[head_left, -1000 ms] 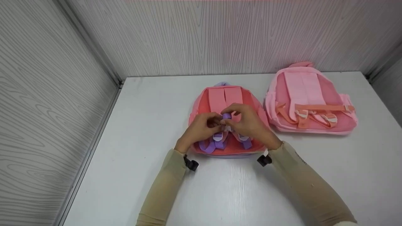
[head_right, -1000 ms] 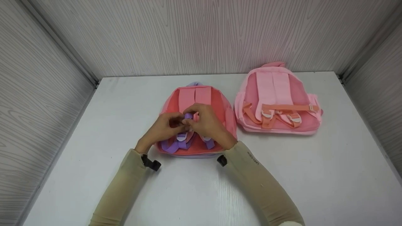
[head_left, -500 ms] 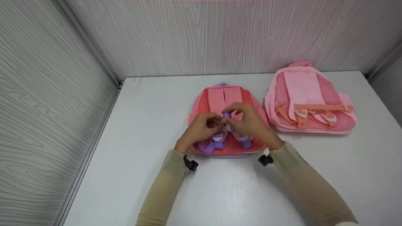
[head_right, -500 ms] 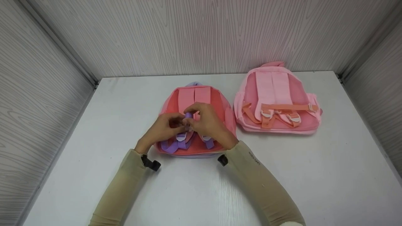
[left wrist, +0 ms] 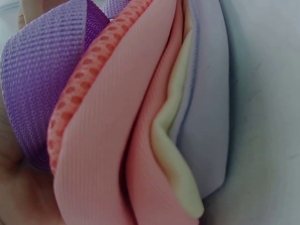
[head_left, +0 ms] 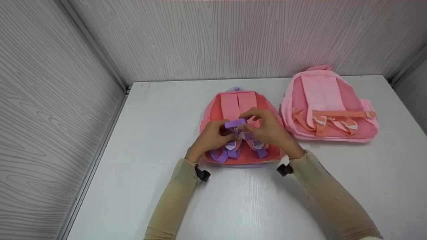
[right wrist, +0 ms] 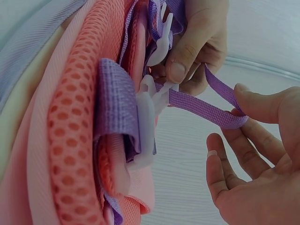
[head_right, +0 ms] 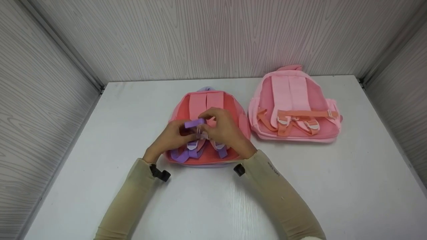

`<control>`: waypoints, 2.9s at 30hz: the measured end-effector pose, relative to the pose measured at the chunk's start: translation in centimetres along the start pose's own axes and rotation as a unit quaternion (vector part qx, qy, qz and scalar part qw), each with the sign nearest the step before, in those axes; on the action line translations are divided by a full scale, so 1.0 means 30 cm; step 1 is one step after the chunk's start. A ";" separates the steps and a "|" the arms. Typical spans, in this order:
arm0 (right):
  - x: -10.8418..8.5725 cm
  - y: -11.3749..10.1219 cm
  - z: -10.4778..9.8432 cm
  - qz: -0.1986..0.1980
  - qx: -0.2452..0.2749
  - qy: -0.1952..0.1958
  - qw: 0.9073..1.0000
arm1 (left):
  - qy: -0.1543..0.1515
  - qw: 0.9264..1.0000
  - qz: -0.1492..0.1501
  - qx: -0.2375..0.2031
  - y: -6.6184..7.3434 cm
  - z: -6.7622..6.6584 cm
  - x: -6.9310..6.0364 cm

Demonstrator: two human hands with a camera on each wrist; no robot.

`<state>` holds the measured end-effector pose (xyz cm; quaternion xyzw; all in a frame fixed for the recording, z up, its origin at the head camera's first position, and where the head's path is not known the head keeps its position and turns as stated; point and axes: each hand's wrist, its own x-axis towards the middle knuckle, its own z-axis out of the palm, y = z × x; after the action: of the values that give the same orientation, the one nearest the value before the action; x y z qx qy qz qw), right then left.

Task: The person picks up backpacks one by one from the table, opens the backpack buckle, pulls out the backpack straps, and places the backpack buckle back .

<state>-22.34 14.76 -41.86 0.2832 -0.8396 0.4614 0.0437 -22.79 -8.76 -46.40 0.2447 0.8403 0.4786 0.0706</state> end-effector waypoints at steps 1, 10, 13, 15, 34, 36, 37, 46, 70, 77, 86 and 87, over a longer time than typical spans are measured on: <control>-0.001 0.000 -0.003 0.001 -0.002 0.003 1.000 | -0.001 1.000 0.000 -0.005 0.000 0.001 0.000; -0.012 0.014 -0.025 0.003 -0.010 0.014 1.000 | -0.001 1.000 -0.013 -0.005 -0.001 0.002 -0.003; -0.017 0.023 -0.034 0.001 -0.008 0.017 1.000 | -0.002 1.000 -0.014 0.000 -0.002 0.003 -0.001; -0.021 0.028 -0.043 0.004 0.005 0.018 1.000 | -0.003 1.000 -0.013 0.000 -0.002 0.003 -0.001; -0.068 0.067 -0.132 0.087 0.109 0.014 0.990 | -0.005 0.999 -0.032 -0.002 -0.001 0.004 -0.002; -0.076 0.074 -0.141 0.087 0.117 0.020 0.989 | -0.004 0.999 -0.034 -0.002 0.001 0.003 -0.004; -0.079 0.076 -0.145 0.088 0.121 0.023 0.988 | -0.004 0.999 -0.035 -0.001 0.002 0.002 -0.004; -0.110 0.099 -0.183 0.106 0.131 0.033 0.985 | 0.001 1.000 -0.030 0.006 0.006 0.000 -0.008; -0.191 0.168 -0.241 0.177 0.057 0.002 0.983 | 0.007 1.000 -0.020 0.020 0.007 0.006 -0.008; -0.211 0.177 -0.230 0.224 0.081 -0.003 0.971 | 0.012 0.999 -0.003 0.033 0.008 0.007 -0.005; -0.231 0.184 -0.234 0.240 0.133 -0.005 0.962 | 0.001 0.999 0.027 0.044 0.022 0.005 0.007; -0.231 0.183 -0.236 0.241 0.133 -0.006 0.961 | -0.001 0.999 0.026 0.046 0.025 0.003 0.009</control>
<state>-20.72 25.71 -44.26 0.0785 -0.8140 0.5646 -0.1115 -22.73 -8.25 -45.78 0.2705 0.8547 0.4404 0.0477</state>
